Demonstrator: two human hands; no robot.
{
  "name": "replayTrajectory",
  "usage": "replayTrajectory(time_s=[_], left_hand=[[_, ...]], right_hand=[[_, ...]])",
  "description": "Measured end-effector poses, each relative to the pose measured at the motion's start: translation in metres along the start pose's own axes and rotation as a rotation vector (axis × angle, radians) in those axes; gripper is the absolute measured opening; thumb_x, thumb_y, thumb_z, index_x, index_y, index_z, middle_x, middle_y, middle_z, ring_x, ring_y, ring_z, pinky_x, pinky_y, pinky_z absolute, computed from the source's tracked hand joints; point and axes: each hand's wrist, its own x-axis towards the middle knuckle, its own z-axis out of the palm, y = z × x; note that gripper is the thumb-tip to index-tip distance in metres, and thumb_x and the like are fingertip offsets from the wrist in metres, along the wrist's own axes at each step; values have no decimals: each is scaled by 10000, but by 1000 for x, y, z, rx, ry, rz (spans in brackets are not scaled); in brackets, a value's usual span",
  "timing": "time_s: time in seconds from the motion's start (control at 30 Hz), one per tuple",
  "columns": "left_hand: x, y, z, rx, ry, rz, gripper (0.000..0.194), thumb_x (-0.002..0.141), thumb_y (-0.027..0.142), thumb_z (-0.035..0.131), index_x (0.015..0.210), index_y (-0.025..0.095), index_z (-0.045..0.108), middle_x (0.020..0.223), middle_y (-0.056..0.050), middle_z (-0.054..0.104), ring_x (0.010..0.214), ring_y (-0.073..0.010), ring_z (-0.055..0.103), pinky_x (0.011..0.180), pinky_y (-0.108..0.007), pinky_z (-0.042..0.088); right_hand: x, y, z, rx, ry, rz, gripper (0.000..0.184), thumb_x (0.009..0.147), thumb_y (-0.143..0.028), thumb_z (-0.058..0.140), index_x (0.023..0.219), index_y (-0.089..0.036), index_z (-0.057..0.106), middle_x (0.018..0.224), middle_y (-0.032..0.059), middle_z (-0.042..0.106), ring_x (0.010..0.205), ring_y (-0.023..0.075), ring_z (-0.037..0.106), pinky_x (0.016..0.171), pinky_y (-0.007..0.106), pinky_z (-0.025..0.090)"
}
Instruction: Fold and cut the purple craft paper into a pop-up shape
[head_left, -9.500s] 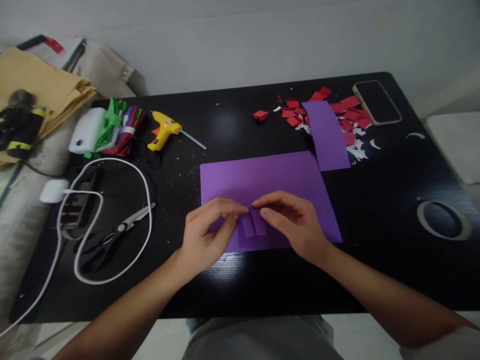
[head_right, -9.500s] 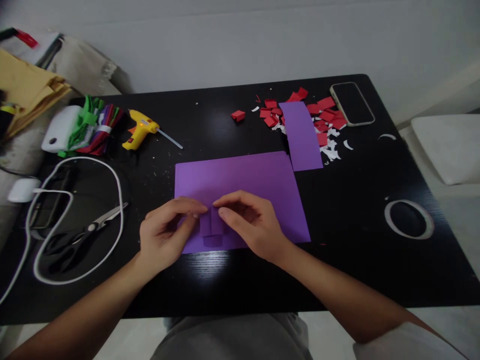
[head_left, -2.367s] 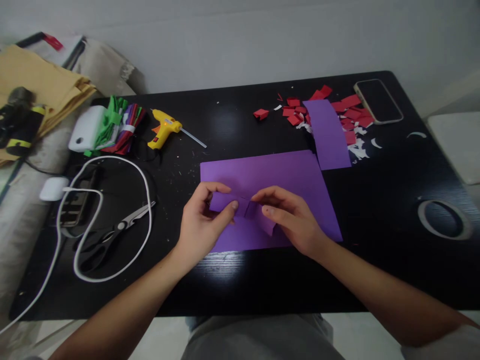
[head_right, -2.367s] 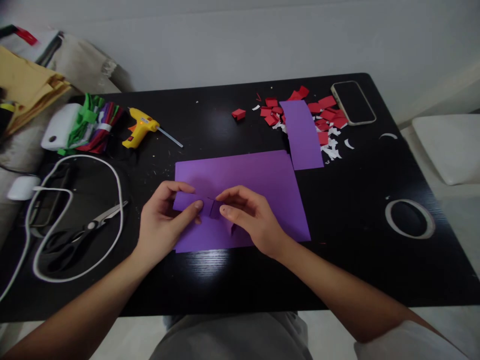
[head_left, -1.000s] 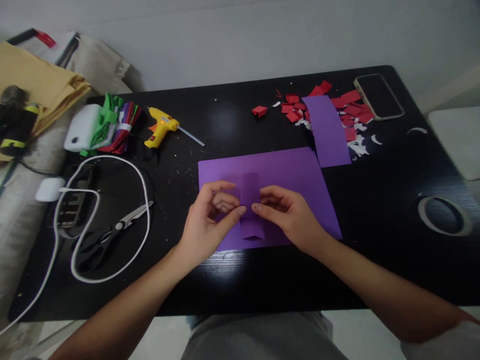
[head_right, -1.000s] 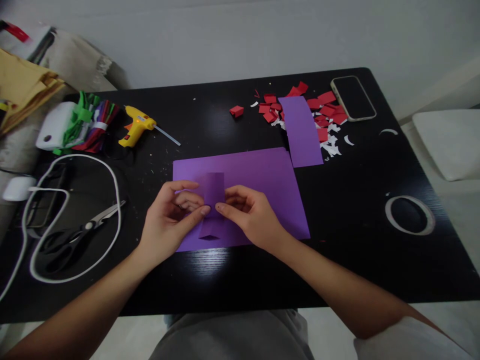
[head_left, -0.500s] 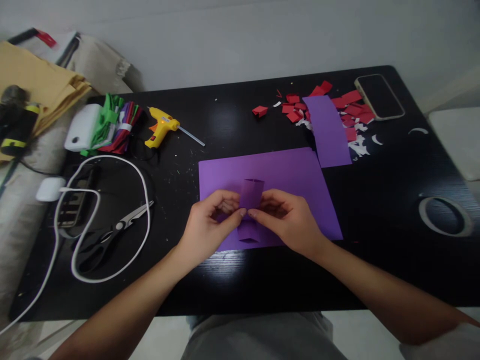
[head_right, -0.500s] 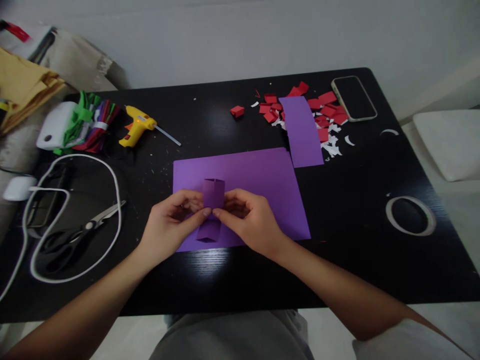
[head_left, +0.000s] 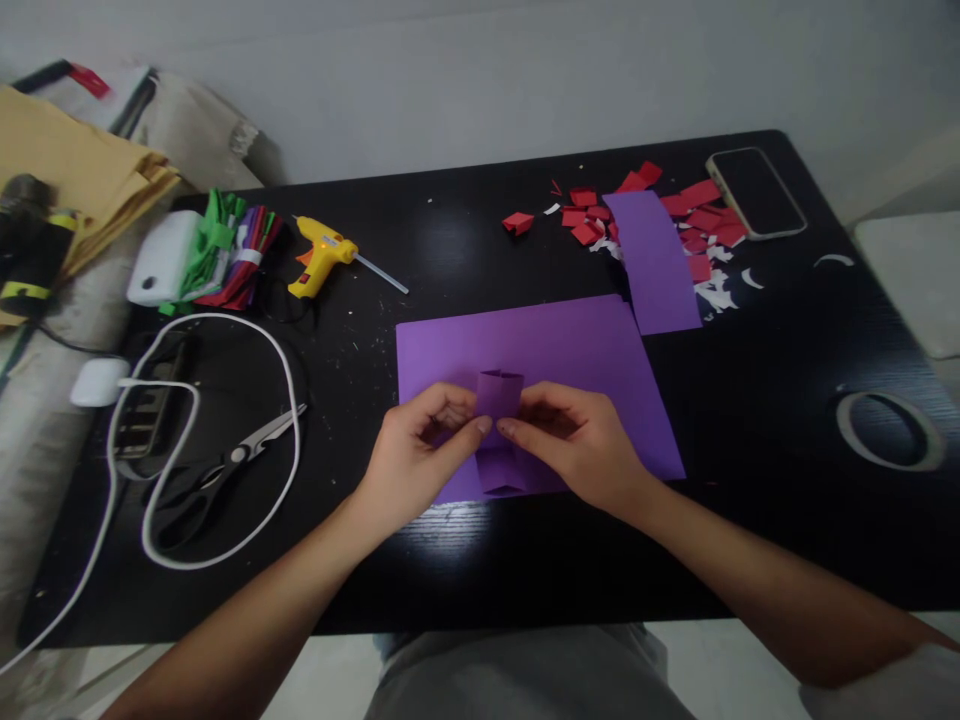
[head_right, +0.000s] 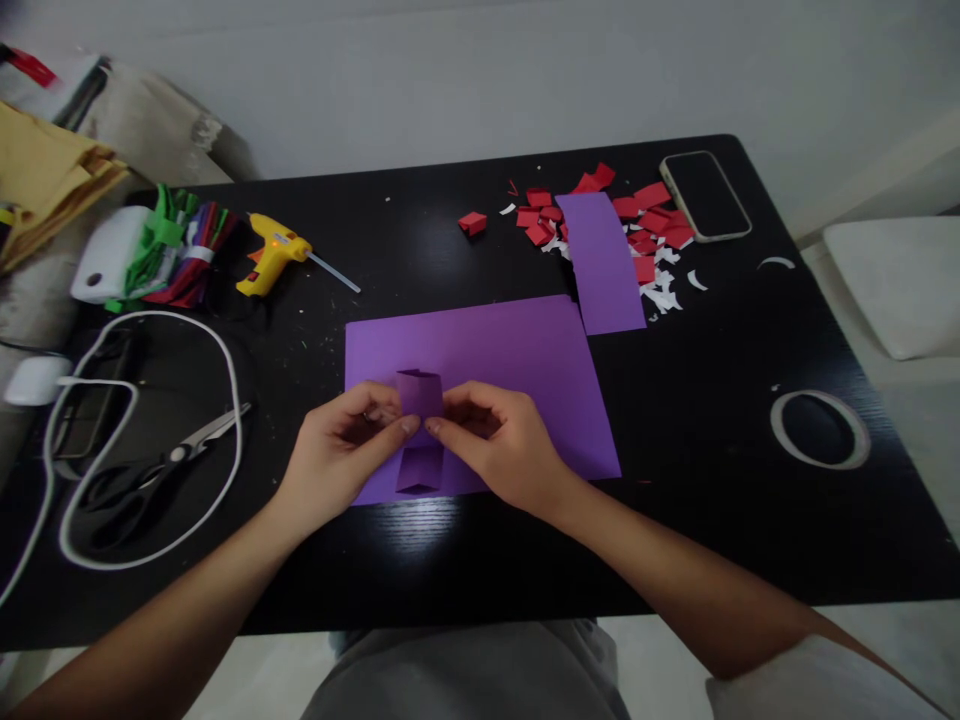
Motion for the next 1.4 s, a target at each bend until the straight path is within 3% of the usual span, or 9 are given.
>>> replayTrajectory(time_s=[0.33, 0.67, 0.9, 1.07, 1.27, 1.4], left_hand=[[0, 2, 0, 24, 41, 99, 96, 898, 153, 742, 969, 212, 716, 775, 29, 707, 656, -88, 623, 635, -194, 534], [0, 4, -3, 95, -13, 228, 196, 924, 68, 676, 987, 221, 779, 886, 5, 782, 744, -93, 694, 687, -194, 542], [1, 8, -7, 133, -46, 334, 222, 954, 43, 636, 983, 213, 776, 920, -15, 790, 857, -125, 735, 797, -247, 581], [1, 6, -8, 201, -46, 431, 259, 936, 0, 624, 1011, 197, 775, 932, -28, 784, 881, -131, 737, 827, -258, 587], [-1, 6, -10, 195, -89, 423, 244, 949, 31, 614, 1062, 187, 763, 975, -46, 760, 905, -143, 722, 821, -276, 586], [-2, 4, -5, 221, 31, 342, 161, 911, 139, 765, 1059, 195, 732, 893, -5, 760, 782, -116, 711, 748, -233, 594]], right_hand=[[-2, 0, 1, 10, 56, -52, 91, 826, -273, 827, 867, -232, 756, 834, 9, 783, 775, 170, 746, 759, 306, 632], [0, -2, -3, 61, -27, -153, 166, 872, -126, 738, 918, -264, 819, 907, -14, 815, 870, 130, 771, 816, 239, 624], [-1, -8, -6, 106, -34, -92, 209, 919, -156, 688, 1008, -286, 826, 976, -10, 819, 882, 134, 769, 733, 226, 632], [-1, -4, -4, 149, -40, -45, 174, 854, -229, 834, 1020, -279, 824, 985, -3, 831, 931, 150, 787, 842, 257, 651], [-1, -4, -1, 103, -2, -83, 122, 847, -216, 844, 956, -269, 828, 916, -12, 834, 872, 139, 797, 826, 246, 656], [-3, -5, 1, 51, 19, -119, 117, 853, -201, 840, 943, -275, 830, 912, -19, 833, 870, 139, 796, 819, 238, 652]])
